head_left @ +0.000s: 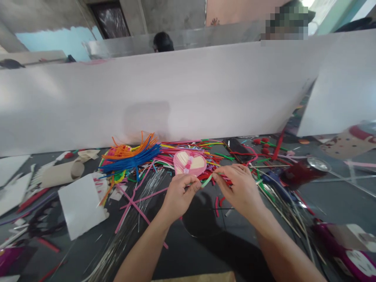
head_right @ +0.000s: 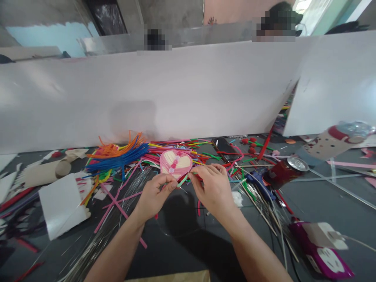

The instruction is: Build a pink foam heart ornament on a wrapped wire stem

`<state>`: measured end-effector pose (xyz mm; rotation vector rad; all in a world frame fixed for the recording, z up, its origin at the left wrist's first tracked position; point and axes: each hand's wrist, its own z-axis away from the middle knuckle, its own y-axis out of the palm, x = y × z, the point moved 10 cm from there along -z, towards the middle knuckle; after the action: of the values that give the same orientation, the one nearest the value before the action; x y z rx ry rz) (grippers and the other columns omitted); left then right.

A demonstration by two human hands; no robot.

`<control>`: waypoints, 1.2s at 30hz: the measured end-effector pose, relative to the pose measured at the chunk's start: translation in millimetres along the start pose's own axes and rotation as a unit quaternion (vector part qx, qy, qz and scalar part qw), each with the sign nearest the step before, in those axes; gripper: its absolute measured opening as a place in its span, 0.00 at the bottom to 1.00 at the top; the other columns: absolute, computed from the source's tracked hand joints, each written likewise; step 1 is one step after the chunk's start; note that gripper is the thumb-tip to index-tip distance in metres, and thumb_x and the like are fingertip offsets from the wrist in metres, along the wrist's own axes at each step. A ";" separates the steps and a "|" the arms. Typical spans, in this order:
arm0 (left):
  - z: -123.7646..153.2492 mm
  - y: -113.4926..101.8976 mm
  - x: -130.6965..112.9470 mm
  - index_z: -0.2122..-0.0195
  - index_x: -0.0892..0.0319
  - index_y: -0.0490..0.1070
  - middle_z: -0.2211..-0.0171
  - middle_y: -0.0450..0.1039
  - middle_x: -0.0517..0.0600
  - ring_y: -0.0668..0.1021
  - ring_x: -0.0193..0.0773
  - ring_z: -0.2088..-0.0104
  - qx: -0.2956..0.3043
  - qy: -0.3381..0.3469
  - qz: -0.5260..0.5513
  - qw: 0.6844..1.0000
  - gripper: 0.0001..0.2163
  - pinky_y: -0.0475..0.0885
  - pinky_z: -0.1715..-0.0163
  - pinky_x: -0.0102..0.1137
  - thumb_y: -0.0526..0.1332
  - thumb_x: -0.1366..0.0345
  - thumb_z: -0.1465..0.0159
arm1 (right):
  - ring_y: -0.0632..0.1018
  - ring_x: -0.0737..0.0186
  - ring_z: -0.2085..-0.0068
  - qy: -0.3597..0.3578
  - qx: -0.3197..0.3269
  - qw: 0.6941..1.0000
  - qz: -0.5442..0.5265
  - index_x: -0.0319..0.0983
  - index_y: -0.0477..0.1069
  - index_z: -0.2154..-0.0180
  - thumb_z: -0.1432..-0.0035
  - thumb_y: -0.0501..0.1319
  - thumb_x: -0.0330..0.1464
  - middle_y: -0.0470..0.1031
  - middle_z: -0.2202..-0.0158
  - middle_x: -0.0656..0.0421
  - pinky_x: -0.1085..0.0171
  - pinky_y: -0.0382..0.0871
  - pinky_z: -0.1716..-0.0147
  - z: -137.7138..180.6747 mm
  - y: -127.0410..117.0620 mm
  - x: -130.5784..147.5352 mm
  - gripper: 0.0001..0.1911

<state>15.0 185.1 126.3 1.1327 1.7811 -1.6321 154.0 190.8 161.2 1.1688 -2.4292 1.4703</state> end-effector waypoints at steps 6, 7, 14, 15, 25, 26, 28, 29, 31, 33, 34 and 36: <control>1.7 1.9 -7.0 0.72 0.58 0.71 0.71 0.74 0.47 0.74 0.37 0.65 0.008 0.012 0.020 1.000 0.12 0.63 0.57 0.32 0.55 0.59 0.36 | 0.76 0.61 0.68 0.018 0.058 0.997 0.046 0.41 0.73 0.70 0.39 0.56 0.33 0.78 0.71 0.58 0.62 0.58 0.62 1.2 10.3 -6.7 0.09; 1.4 2.3 -7.7 0.72 0.58 0.71 0.71 0.75 0.47 0.74 0.37 0.65 0.014 0.013 0.020 1.000 0.11 0.63 0.57 0.32 0.56 0.59 0.36 | 0.76 0.60 0.67 0.021 0.065 0.997 0.047 0.41 0.73 0.70 0.40 0.56 0.33 0.78 0.71 0.58 0.62 0.58 0.62 1.4 11.2 -7.6 0.09; 0.6 4.0 -6.4 0.70 0.56 0.75 0.69 0.76 0.46 0.75 0.38 0.64 0.060 0.020 -0.042 0.997 0.06 0.61 0.56 0.32 0.63 0.60 0.41 | 0.75 0.63 0.70 0.025 0.088 0.995 -0.043 0.40 0.72 0.67 0.38 0.53 0.33 0.77 0.72 0.59 0.67 0.61 0.70 0.8 14.9 -9.3 0.10; 0.9 4.2 -6.4 0.70 0.56 0.75 0.69 0.76 0.47 0.75 0.38 0.64 0.063 0.023 -0.053 0.996 0.05 0.61 0.56 0.32 0.63 0.61 0.41 | 0.75 0.63 0.71 0.028 0.093 0.994 -0.057 0.40 0.72 0.66 0.38 0.53 0.33 0.76 0.71 0.59 0.67 0.61 0.71 0.7 16.0 -9.3 0.10; -0.7 2.3 -1.5 0.73 0.57 0.73 0.71 0.76 0.46 0.75 0.36 0.67 0.039 -0.009 -0.049 0.998 0.04 0.64 0.60 0.30 0.60 0.67 0.43 | 0.76 0.59 0.62 0.015 0.056 0.996 -0.064 0.40 0.72 0.60 0.37 0.53 0.33 0.77 0.64 0.56 0.62 0.68 0.62 -0.8 16.2 -7.3 0.10; -1.4 0.3 2.1 0.74 0.57 0.73 0.71 0.76 0.46 0.75 0.36 0.68 0.030 -0.024 -0.037 0.999 0.04 0.64 0.62 0.30 0.60 0.67 0.43 | 0.75 0.57 0.58 0.013 0.037 0.997 -0.061 0.40 0.71 0.57 0.38 0.54 0.33 0.76 0.59 0.54 0.60 0.69 0.59 -1.2 13.0 -7.6 0.11; -2.1 -6.2 13.2 0.73 0.58 0.73 0.73 0.75 0.46 0.74 0.36 0.70 0.004 -0.070 -0.005 0.998 0.05 0.65 0.66 0.28 0.60 0.65 0.44 | 0.72 0.55 0.51 0.003 -0.009 0.998 -0.058 0.41 0.68 0.51 0.38 0.54 0.33 0.72 0.52 0.52 0.56 0.68 0.54 -1.9 3.3 -5.6 0.14; -1.8 -10.5 19.6 0.73 0.59 0.73 0.74 0.75 0.46 0.74 0.35 0.71 -0.011 -0.096 0.012 0.995 0.05 0.65 0.68 0.28 0.60 0.64 0.44 | 0.71 0.54 0.50 -0.007 -0.031 0.998 -0.060 0.41 0.67 0.50 0.39 0.55 0.32 0.71 0.51 0.52 0.54 0.67 0.52 -2.0 -2.0 -2.8 0.15; -0.8 -20.6 30.1 0.73 0.60 0.73 0.75 0.73 0.45 0.72 0.35 0.73 -0.043 -0.136 0.041 0.989 0.07 0.65 0.70 0.27 0.60 0.62 0.44 | 0.71 0.56 0.52 -0.039 -0.047 0.996 -0.072 0.40 0.69 0.54 0.38 0.55 0.31 0.73 0.54 0.52 0.55 0.67 0.53 -1.3 -8.1 7.9 0.12; 0.4 -31.4 36.6 0.74 0.60 0.72 0.76 0.72 0.44 0.71 0.34 0.73 -0.078 -0.154 0.066 0.983 0.07 0.64 0.71 0.26 0.60 0.62 0.45 | 0.73 0.58 0.57 -0.078 -0.023 0.993 -0.082 0.40 0.71 0.58 0.38 0.54 0.28 0.75 0.60 0.54 0.57 0.68 0.55 0.5 -5.4 22.4 0.09; 1.1 -35.8 38.9 0.74 0.60 0.72 0.77 0.72 0.44 0.71 0.33 0.74 -0.092 -0.159 0.077 0.980 0.07 0.64 0.71 0.26 0.60 0.61 0.45 | 0.73 0.59 0.58 -0.094 -0.007 0.992 -0.078 0.39 0.72 0.59 0.38 0.54 0.27 0.76 0.61 0.55 0.58 0.68 0.56 2.0 -1.6 29.5 0.10; 2.7 -40.6 43.6 0.73 0.61 0.72 0.78 0.71 0.44 0.70 0.33 0.75 -0.110 -0.167 0.101 0.975 0.08 0.63 0.73 0.25 0.60 0.61 0.45 | 0.72 0.59 0.60 -0.111 0.020 0.992 -0.050 0.39 0.73 0.59 0.38 0.54 0.27 0.77 0.62 0.56 0.57 0.67 0.56 5.7 8.1 40.0 0.11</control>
<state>-42.5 195.6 114.6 0.8486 1.5312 -1.3729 122.3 165.6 169.0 1.5140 -2.4443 1.4358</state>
